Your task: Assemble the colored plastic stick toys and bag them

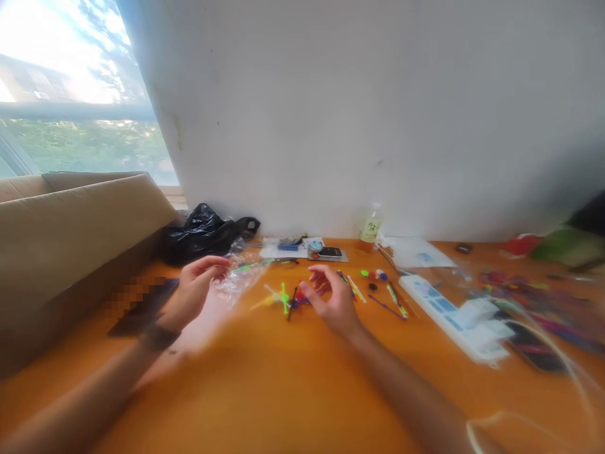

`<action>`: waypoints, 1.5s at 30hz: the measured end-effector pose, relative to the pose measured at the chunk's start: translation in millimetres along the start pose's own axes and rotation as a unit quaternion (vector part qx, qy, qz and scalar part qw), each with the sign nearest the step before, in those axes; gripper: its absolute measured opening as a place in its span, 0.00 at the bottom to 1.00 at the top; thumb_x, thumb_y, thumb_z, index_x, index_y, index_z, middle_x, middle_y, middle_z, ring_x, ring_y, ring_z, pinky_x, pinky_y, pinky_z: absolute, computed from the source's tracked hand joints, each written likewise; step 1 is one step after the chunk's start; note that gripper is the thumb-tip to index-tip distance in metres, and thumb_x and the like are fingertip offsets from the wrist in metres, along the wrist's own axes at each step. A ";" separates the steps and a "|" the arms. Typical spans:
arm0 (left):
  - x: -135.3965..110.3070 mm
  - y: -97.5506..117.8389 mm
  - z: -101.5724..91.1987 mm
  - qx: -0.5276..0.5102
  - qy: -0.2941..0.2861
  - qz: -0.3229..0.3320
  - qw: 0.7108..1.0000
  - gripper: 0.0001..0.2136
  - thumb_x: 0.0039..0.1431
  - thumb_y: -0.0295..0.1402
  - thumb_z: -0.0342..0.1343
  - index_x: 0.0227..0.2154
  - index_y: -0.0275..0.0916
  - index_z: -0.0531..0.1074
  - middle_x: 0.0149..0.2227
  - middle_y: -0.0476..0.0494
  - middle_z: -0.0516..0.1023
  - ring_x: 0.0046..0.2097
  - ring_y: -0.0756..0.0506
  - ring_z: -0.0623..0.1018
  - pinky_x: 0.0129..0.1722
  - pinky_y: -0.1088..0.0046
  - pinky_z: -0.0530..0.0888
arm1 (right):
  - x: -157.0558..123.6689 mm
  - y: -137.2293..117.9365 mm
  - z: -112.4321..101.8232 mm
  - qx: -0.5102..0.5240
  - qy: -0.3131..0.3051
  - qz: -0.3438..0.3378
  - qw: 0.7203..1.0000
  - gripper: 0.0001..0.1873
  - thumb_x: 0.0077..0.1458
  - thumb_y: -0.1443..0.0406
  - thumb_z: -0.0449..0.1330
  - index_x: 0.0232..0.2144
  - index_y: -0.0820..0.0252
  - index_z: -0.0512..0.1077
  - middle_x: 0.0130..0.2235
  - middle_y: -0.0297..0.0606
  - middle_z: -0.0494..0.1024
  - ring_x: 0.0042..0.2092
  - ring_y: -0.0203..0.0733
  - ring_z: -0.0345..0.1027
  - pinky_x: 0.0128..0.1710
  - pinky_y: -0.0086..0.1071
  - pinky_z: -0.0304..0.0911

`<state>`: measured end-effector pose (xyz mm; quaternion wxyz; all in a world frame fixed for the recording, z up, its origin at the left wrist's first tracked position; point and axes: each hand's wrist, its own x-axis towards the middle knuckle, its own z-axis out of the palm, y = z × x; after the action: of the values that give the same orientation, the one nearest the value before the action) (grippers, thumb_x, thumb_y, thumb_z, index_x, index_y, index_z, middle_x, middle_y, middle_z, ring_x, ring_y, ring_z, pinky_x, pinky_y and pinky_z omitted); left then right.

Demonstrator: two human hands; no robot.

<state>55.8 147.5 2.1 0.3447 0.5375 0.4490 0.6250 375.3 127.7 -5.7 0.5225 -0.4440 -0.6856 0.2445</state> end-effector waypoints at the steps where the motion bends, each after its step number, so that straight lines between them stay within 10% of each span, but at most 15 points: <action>1: -8.3 12.6 4.2 -0.012 -0.050 -0.019 0.998 0.07 0.55 0.33 0.62 0.33 0.35 0.82 0.30 0.44 0.81 0.32 0.48 0.75 0.32 0.74 0.72 | 2.1 -8.3 -2.6 0.032 -0.009 0.011 0.999 0.27 0.59 0.49 0.68 0.54 0.56 0.71 0.46 0.43 0.78 0.43 0.46 0.74 0.42 0.37 0.72; 6: -44.4 47.9 23.5 0.038 -0.319 -0.075 0.944 0.06 0.55 0.33 0.62 0.31 0.36 0.81 0.29 0.46 0.80 0.29 0.49 0.76 0.30 0.75 0.71 | -5.7 -31.4 -6.9 0.187 -0.255 0.147 0.937 0.39 0.53 0.54 0.74 0.62 0.53 0.63 0.41 0.36 0.78 0.37 0.40 0.76 0.39 0.35 0.74; 10: -67.2 43.2 31.2 0.231 -0.442 0.001 0.867 0.16 0.61 0.35 0.61 0.51 0.38 0.78 0.30 0.48 0.81 0.30 0.47 0.77 0.31 0.72 0.74 | -38.1 -9.9 4.2 0.137 -0.348 0.207 0.904 0.31 0.53 0.55 0.74 0.55 0.57 0.71 0.30 0.30 0.77 0.28 0.37 0.72 0.29 0.30 0.69; 14: -104.7 35.0 33.8 0.377 -0.392 0.193 0.816 0.16 0.68 0.27 0.50 0.56 0.39 0.74 0.50 0.36 0.82 0.51 0.38 0.80 0.52 0.56 0.78 | -67.5 11.5 12.3 0.066 -0.304 0.219 0.925 0.23 0.61 0.53 0.68 0.52 0.60 0.73 0.27 0.30 0.74 0.26 0.37 0.70 0.27 0.29 0.67; 19: -147.0 17.6 29.3 0.386 -0.433 0.206 0.788 0.35 0.74 0.42 0.52 0.76 0.44 0.45 0.76 0.36 0.56 0.75 0.33 0.60 0.71 0.48 0.65 | -78.5 -9.9 7.5 -0.172 -0.235 -0.028 0.956 0.19 0.67 0.63 0.60 0.58 0.61 0.73 0.42 0.44 0.83 0.42 0.48 0.78 0.46 0.41 0.74; 26: -150.4 -3.9 24.6 0.405 -0.427 0.230 0.775 0.44 0.74 0.46 0.53 0.77 0.44 0.27 0.77 0.36 0.45 0.76 0.33 0.54 0.74 0.49 0.61 | -116.7 -27.4 19.0 -0.334 -0.282 -0.337 0.834 0.38 0.70 0.54 0.56 0.72 0.74 0.59 0.71 0.58 0.64 0.71 0.64 0.59 0.68 0.50 0.63; 32: -149.2 5.2 15.8 0.425 -0.430 0.231 0.763 0.49 0.71 0.57 0.51 0.75 0.47 0.20 0.77 0.37 0.44 0.75 0.32 0.57 0.73 0.50 0.63 | -143.7 8.3 19.5 -0.381 -0.312 -0.260 0.831 0.50 0.69 0.52 0.58 0.77 0.68 0.36 0.74 0.56 0.54 0.71 0.64 0.59 0.67 0.49 0.66; 39: -149.0 4.6 9.7 0.425 -0.413 0.234 0.771 0.50 0.69 0.56 0.54 0.76 0.48 0.24 0.76 0.38 0.47 0.74 0.32 0.60 0.72 0.49 0.63 | -114.9 -28.7 5.9 -0.314 -0.337 -0.170 0.871 0.35 0.71 0.54 0.55 0.73 0.63 0.59 0.71 0.47 0.63 0.70 0.57 0.63 0.71 0.46 0.60; 45: -149.3 2.5 11.7 0.428 -0.419 0.229 0.767 0.50 0.69 0.57 0.53 0.76 0.47 0.24 0.77 0.37 0.47 0.75 0.32 0.58 0.73 0.50 0.62 | -110.7 -17.7 8.3 -0.338 -0.374 -0.117 0.856 0.37 0.72 0.56 0.54 0.75 0.66 0.53 0.74 0.51 0.54 0.73 0.63 0.55 0.71 0.55 0.59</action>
<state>95.0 12.4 -49.4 0.0794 0.9248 0.3444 0.1407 367.9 24.4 -49.6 0.0699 -0.3847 -0.9167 0.0824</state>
